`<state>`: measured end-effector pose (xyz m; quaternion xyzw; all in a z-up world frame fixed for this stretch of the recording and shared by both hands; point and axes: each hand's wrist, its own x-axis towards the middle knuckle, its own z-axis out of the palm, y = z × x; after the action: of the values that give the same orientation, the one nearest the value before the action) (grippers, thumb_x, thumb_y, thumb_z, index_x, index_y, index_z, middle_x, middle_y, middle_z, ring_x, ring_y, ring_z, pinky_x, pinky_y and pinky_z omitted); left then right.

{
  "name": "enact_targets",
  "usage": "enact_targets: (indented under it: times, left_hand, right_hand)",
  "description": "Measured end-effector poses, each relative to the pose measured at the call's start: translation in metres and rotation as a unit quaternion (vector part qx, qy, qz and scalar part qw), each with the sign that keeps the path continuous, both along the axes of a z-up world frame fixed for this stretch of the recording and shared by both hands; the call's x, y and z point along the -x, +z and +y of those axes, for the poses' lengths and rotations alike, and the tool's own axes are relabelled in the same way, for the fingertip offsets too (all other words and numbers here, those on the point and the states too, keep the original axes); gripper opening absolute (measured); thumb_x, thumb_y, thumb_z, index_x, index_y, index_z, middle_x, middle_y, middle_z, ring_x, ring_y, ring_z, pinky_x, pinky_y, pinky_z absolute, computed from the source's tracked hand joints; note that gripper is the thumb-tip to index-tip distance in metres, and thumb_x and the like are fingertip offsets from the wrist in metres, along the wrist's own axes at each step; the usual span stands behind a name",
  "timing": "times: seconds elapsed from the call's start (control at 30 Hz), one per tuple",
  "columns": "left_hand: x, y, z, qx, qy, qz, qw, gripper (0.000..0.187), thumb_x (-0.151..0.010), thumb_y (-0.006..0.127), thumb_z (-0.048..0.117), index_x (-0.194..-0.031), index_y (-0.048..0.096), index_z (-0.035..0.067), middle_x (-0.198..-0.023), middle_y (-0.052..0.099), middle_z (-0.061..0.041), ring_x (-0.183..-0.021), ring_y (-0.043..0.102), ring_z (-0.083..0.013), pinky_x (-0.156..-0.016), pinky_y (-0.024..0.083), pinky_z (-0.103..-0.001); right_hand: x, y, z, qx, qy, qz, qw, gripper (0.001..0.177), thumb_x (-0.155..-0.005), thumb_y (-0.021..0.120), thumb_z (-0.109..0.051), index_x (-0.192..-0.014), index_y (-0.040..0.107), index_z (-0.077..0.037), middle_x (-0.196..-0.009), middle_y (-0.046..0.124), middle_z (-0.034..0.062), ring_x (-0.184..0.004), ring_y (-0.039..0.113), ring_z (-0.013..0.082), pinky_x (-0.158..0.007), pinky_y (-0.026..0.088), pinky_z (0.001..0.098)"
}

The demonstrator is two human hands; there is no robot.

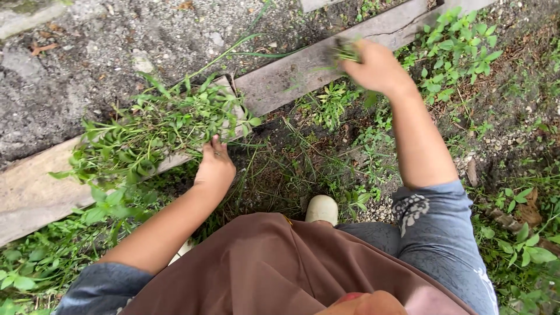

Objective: Pulling weeds from a garden area along a foundation wall.

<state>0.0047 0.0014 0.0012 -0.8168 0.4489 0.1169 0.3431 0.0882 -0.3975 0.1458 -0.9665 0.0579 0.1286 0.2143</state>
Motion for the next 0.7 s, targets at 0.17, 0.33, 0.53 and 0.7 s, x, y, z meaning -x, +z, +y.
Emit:
enact_targets:
  times: [0.17, 0.33, 0.53, 0.7]
  left_hand:
    - [0.001, -0.006, 0.003, 0.010, -0.001, -0.001, 1.000, 0.059, -0.094, 0.052, 0.014, -0.145, 0.044, -0.014, -0.141, 0.048, -0.041, -0.132, 0.053, -0.0444, -0.105, 0.038, -0.057]
    - [0.003, -0.026, 0.005, 0.041, -0.004, -0.015, 0.999, 0.054, -0.093, 0.052, 0.015, -0.140, 0.049, -0.012, -0.140, 0.053, -0.035, -0.134, 0.052, -0.0429, -0.103, 0.039, -0.057]
    - [0.002, -0.006, 0.008, 0.007, 0.018, 0.090, 0.996, 0.044, -0.099, 0.054, 0.010, -0.135, 0.062, -0.013, -0.129, 0.068, -0.026, -0.114, 0.068, -0.0332, -0.111, 0.040, -0.058]
    - [0.003, -0.021, 0.015, 0.066, -0.023, -0.052, 0.996, 0.053, -0.092, 0.054, 0.011, -0.140, 0.052, -0.012, -0.134, 0.059, -0.035, -0.110, 0.069, -0.0335, -0.099, 0.044, -0.051]
  right_hand:
    - [-0.040, -0.029, 0.155, -0.036, 0.227, -0.131, 0.965, 0.020, -0.097, 0.063, -0.021, -0.105, 0.066, -0.003, -0.106, 0.068, 0.0186, -0.101, 0.068, 0.0329, -0.090, 0.056, 0.0456]
    - [-0.037, -0.088, 0.276, -0.003, 0.296, -0.141, 0.945, 0.045, -0.087, 0.072, -0.030, -0.123, 0.063, -0.005, -0.114, 0.065, 0.0136, -0.110, 0.063, 0.0268, -0.096, 0.055, 0.0400]
    - [-0.007, -0.112, 0.298, 0.014, 0.273, -0.147, 0.951, 0.091, -0.083, 0.076, -0.054, -0.151, 0.040, -0.005, -0.141, 0.052, 0.0140, -0.132, 0.044, 0.0320, -0.114, 0.033, 0.0518]
    - [-0.013, -0.037, 0.247, 0.007, 0.340, -0.216, 0.915, 0.080, -0.082, 0.076, -0.049, -0.147, 0.048, -0.011, -0.153, 0.046, 0.0169, -0.139, 0.038, 0.0332, -0.112, 0.029, 0.0565]
